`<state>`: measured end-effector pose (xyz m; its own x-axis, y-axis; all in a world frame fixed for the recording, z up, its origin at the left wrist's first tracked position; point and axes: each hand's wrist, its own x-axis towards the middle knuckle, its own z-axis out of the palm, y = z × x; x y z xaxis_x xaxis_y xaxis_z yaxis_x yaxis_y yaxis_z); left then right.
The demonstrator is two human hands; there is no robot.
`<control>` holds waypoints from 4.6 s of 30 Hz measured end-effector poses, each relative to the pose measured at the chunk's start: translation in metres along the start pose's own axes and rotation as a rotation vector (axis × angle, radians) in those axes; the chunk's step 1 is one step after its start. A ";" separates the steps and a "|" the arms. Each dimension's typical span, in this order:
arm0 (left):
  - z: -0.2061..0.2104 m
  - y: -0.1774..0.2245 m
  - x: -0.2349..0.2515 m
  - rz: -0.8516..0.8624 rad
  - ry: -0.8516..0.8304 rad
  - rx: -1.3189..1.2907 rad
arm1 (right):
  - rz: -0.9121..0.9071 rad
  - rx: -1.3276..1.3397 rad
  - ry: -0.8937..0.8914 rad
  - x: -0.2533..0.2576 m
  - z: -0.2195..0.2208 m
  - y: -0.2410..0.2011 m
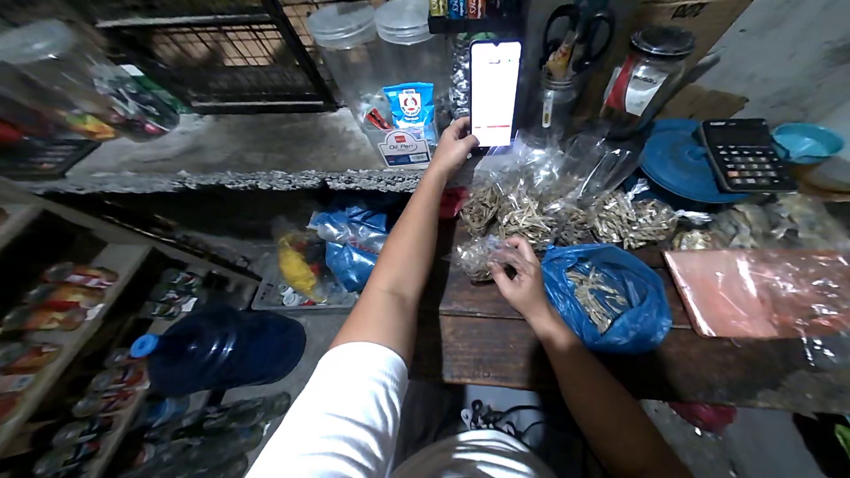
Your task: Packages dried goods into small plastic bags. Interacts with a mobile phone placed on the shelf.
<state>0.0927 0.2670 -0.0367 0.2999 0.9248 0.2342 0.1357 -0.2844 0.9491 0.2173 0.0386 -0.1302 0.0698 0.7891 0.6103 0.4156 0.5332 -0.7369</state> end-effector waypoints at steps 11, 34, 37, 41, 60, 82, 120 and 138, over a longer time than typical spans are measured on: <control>0.000 -0.003 0.001 0.017 0.002 0.017 | 0.007 0.005 -0.007 0.000 -0.001 -0.001; 0.000 -0.001 0.000 -0.003 0.005 -0.023 | 0.000 0.004 -0.005 0.001 0.000 -0.001; 0.000 -0.002 0.001 0.001 0.004 -0.023 | 0.000 0.004 -0.002 0.001 0.000 -0.001; 0.000 -0.003 0.002 0.003 0.000 -0.007 | 0.010 0.002 -0.007 0.000 0.000 0.000; 0.000 -0.003 0.002 0.008 0.002 -0.007 | 0.005 0.002 -0.008 0.000 0.000 0.000; 0.000 0.000 0.000 -0.012 0.009 0.007 | 0.013 0.005 -0.013 0.000 -0.001 -0.003; 0.001 0.001 0.000 -0.009 0.019 0.050 | 0.003 -0.002 -0.012 0.000 -0.001 -0.002; 0.003 0.001 -0.001 -0.028 0.008 0.036 | 0.004 -0.006 -0.009 0.000 0.000 -0.002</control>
<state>0.0951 0.2655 -0.0365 0.2877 0.9346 0.2091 0.1781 -0.2667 0.9472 0.2171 0.0381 -0.1287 0.0637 0.7941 0.6045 0.4211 0.5278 -0.7377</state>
